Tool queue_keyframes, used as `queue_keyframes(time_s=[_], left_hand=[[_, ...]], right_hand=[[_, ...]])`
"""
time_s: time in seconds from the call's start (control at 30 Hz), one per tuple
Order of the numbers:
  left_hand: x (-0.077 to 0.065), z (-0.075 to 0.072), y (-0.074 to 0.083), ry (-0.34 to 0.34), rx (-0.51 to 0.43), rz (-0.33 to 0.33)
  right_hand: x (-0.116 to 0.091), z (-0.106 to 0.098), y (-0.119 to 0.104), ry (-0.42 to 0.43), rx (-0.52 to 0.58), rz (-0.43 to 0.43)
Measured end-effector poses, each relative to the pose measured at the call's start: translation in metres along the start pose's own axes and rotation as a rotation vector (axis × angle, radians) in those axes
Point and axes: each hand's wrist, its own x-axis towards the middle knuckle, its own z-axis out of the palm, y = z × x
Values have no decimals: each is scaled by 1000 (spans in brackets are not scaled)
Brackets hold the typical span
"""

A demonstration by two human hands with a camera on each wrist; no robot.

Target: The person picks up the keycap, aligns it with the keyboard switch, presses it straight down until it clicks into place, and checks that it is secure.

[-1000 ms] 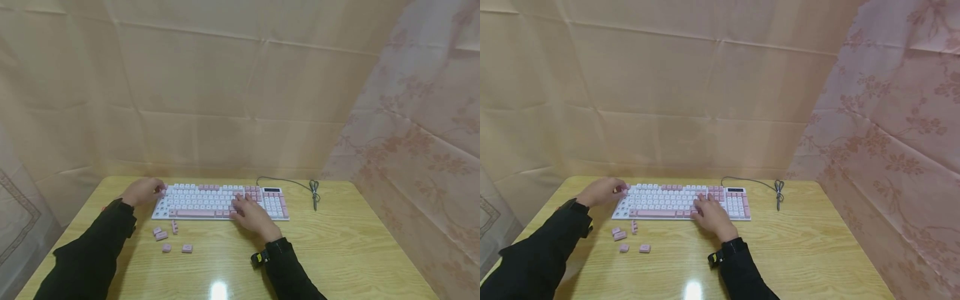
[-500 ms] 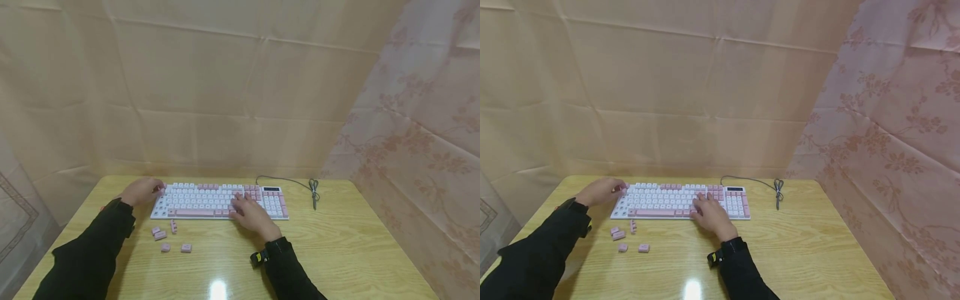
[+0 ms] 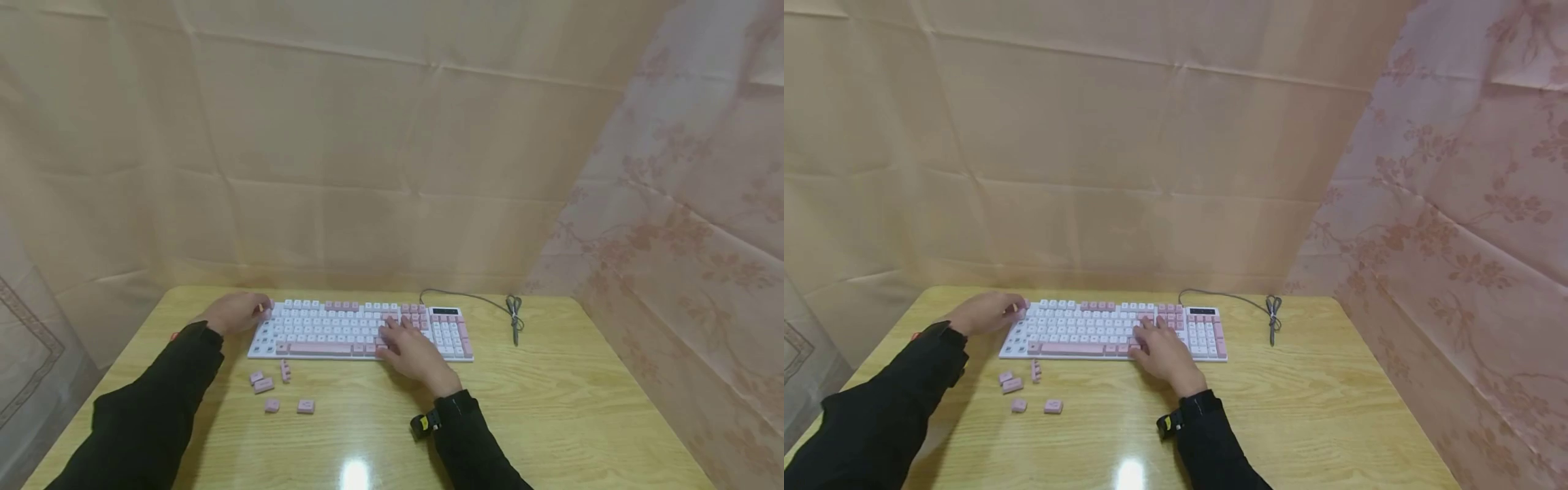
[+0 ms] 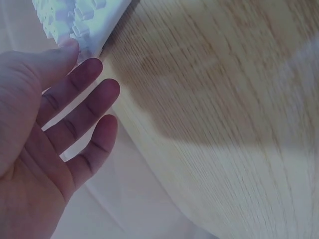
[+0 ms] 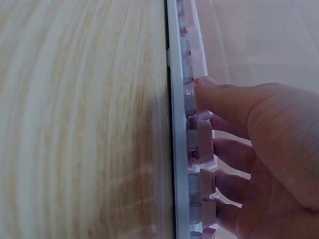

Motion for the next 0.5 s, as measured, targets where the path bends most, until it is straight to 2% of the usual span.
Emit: queue_keyframes(time_s=[0.23, 0.5], left_hand=[[4, 4, -5, 31, -26, 2], [12, 7, -7, 26, -118, -81]], right_hand=[[-2, -1, -2, 3, 14, 4], [-2, -3, 3, 18, -5, -1]])
